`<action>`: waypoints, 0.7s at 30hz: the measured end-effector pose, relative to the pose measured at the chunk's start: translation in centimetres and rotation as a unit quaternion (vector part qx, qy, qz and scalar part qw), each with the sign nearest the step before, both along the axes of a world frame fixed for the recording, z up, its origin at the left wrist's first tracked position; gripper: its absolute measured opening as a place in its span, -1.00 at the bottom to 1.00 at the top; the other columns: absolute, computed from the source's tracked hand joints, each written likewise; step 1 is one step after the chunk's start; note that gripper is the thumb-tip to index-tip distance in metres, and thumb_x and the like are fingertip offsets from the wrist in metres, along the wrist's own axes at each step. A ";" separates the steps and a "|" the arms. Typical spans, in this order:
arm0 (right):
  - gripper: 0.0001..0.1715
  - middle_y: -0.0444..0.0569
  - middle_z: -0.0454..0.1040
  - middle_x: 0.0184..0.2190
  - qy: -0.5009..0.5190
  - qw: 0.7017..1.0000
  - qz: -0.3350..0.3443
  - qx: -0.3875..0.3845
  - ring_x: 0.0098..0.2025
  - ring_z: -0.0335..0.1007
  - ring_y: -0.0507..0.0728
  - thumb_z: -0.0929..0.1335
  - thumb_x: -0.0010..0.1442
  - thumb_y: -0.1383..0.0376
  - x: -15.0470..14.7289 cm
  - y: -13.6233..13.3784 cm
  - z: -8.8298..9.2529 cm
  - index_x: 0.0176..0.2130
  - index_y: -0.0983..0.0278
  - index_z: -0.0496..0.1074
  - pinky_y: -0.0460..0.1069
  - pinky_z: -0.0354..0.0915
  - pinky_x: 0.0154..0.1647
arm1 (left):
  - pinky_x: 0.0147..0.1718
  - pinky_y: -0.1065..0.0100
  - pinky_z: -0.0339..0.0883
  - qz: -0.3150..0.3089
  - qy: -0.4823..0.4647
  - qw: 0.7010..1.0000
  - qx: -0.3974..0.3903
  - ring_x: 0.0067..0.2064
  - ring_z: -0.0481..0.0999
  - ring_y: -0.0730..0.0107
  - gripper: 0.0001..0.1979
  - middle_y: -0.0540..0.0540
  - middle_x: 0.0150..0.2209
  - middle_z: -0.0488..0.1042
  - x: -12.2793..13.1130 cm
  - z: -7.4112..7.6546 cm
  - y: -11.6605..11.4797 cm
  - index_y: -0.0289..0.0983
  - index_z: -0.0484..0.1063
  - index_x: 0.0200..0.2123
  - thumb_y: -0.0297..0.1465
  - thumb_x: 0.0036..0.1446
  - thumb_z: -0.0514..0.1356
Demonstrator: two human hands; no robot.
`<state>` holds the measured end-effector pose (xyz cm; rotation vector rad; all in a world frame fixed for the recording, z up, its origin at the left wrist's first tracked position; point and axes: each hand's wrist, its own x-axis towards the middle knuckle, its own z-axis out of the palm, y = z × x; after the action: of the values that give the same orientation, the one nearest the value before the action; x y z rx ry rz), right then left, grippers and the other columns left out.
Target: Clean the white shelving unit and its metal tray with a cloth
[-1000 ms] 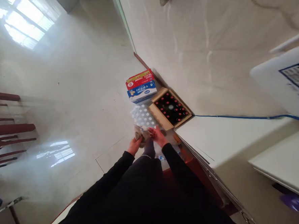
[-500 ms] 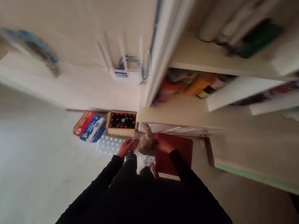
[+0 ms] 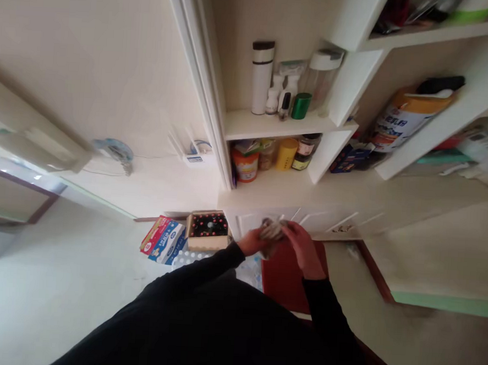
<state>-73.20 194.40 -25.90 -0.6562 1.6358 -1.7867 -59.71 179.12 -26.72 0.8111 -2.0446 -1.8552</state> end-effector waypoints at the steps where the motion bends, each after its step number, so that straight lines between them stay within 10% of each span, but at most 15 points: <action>1: -0.26 0.04 0.66 0.27 0.002 0.999 -0.045 -0.014 0.31 0.58 0.32 0.64 0.15 -0.19 0.3 0.1 0.0 0.18 0.08 0.65 0.22 0.50 0.40 | 0.28 -0.01 0.59 0.029 0.006 1.000 0.003 0.15 0.75 -0.14 -0.67 -0.27 -0.06 0.77 -0.6 0.2 -0.1 -0.23 0.71 -0.08 -0.27 0.10 0.58; 5: 0.04 0.04 0.27 0.64 0.092 0.992 -0.070 -0.048 0.66 0.19 0.36 0.66 0.13 -0.14 2.5 -1.0 -2.2 0.47 -0.03 0.45 0.32 0.24 0.65 | 0.22 0.01 0.63 0.016 0.017 0.995 0.099 0.14 0.76 -0.02 -0.47 -0.32 0.11 0.74 -2.9 1.8 -1.0 -0.27 0.66 0.13 0.05 0.43 0.32; 8: -0.17 0.12 0.56 0.40 0.142 0.985 -0.085 -0.049 0.50 0.44 0.41 0.57 0.21 -0.20 1.9 -2.9 -4.4 0.32 0.08 0.58 0.38 0.34 0.57 | 0.12 -0.05 0.68 -0.111 -0.025 0.986 0.126 -0.02 0.79 0.02 -0.30 -0.33 0.07 0.75 -3.8 3.5 -2.8 -0.29 0.61 0.26 0.18 0.42 0.29; 12: -0.19 0.18 0.73 -0.08 0.140 0.962 -0.228 0.053 0.05 0.68 0.46 0.41 0.24 -0.34 -5.4 -5.2 -5.4 0.09 0.21 0.63 0.40 0.57 0.22 | 0.32 -0.19 0.59 -0.105 -0.054 0.980 -0.159 0.12 0.78 -0.09 -0.26 -0.33 0.10 0.76 -4.0 7.0 -8.7 -0.27 0.52 0.40 -0.05 0.30 0.51; 16: -0.08 0.43 0.52 0.40 0.307 0.905 -0.229 0.184 0.46 0.44 0.55 0.36 0.36 -0.23 -14.3 -8.2 -4.4 0.38 0.34 0.52 0.44 0.35 0.47 | 0.64 -0.22 0.20 0.052 0.022 0.870 -0.489 0.62 0.33 -0.21 -0.28 -0.43 0.54 0.41 -5.7 10.5 -16.2 -0.28 0.44 0.46 -0.22 0.32 0.46; 21: -0.15 0.48 0.18 0.64 0.406 0.853 -0.141 0.296 0.71 -0.09 0.70 0.44 0.39 -0.14 -16.5 -13.2 -4.7 0.38 0.38 0.56 0.60 -0.04 0.62 | 0.58 -0.36 0.24 0.147 0.002 0.815 -0.561 0.55 0.39 -0.44 -0.23 -0.56 0.39 0.52 -10.2 11.8 -23.2 -0.38 0.39 0.42 -0.12 0.31 0.49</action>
<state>-89.68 181.22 -30.56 -0.9704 2.8097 -1.0653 -69.87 155.94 -14.96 0.6604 -2.2977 -0.2764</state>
